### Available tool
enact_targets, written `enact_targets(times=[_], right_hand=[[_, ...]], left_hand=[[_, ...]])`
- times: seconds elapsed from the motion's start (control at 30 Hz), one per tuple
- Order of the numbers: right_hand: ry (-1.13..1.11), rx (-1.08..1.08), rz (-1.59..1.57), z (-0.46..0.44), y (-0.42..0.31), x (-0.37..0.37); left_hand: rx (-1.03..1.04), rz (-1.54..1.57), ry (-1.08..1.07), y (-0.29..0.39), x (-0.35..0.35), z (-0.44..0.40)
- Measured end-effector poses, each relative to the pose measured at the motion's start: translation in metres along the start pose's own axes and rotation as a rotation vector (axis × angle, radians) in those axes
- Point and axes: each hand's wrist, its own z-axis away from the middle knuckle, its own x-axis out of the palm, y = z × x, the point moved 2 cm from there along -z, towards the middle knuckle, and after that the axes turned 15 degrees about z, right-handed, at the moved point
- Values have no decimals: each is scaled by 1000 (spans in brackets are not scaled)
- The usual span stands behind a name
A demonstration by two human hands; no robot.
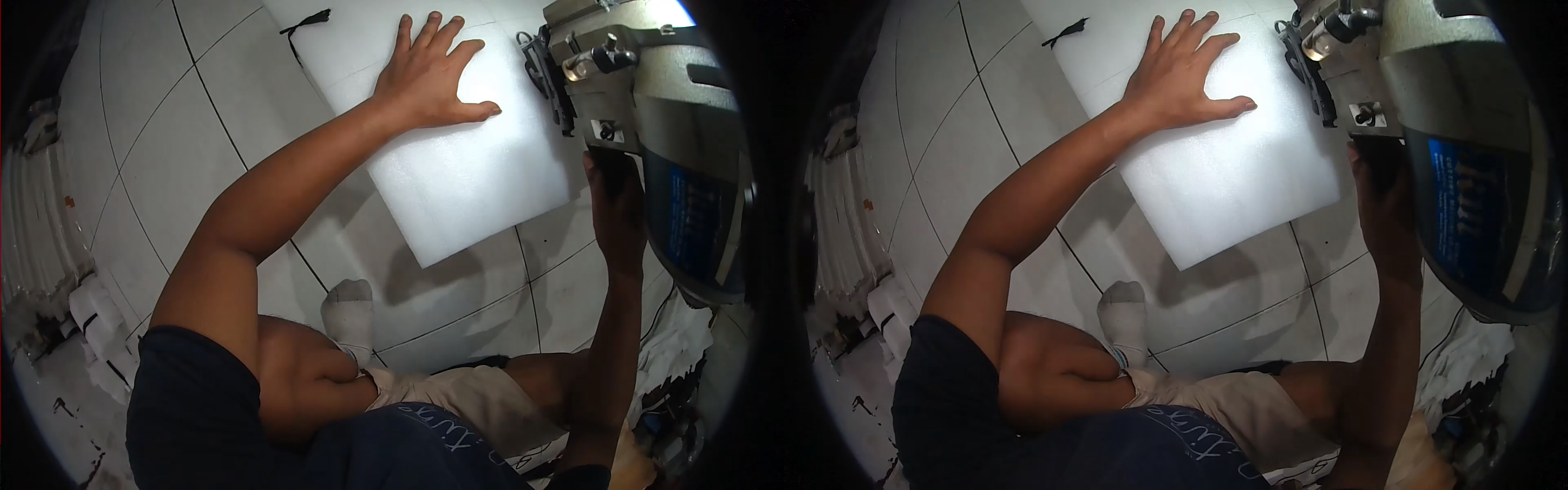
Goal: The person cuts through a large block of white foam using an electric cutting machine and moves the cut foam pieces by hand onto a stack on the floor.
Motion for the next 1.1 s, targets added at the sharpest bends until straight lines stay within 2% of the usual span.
enact_targets(times=[0.17, 0.23, 0.27, 0.33, 0.37, 0.43, 0.47, 0.53, 0.63, 0.67, 0.73, 0.87, 0.93, 1.07, 1.1], right_hand=[[56, -59, 74, -10, 5, 6], [271, -386, 570, -12, 4, 10], [275, -386, 569, -14, -2, 8], [-3, 63, 80, -21, -8, 3], [0, 63, 80, -22, -4, 7], [199, -184, 187, -26, -3, 13], [203, -184, 190, -29, -4, 12], [95, -16, 114, -36, -10, 11], [73, 22, 114, -46, -15, 11], [78, 19, 114, -48, -13, 14], [228, -92, 445, -50, -10, 21], [297, -100, 489, -59, -13, 28], [237, -43, 504, -63, -16, 29], [260, -31, 456, -69, -24, 27], [168, 51, 431, -70, -29, 25]], left_hand=[[20, -19, 24, 0, 2, -1], [28, -33, 16, 0, 0, 0], [15, -38, 2, 2, -1, 1], [12, -42, -8, 4, -2, -2], [11, -37, -6, 4, -2, -1], [10, -29, -1, 4, -1, 0], [8, -34, -6, 4, -1, 0], [4, -42, -9, 4, -2, 1], [-2, -32, -15, 6, -3, 1], [-3, -27, -19, 6, -3, 1], [1, -13, -20, 5, -4, 1], [3, -13, -16, 6, -6, 2], [8, -6, -18, 7, -6, 1], [15, -18, -17, 7, -6, 2], [16, -8, -18, 6, -6, 2]])
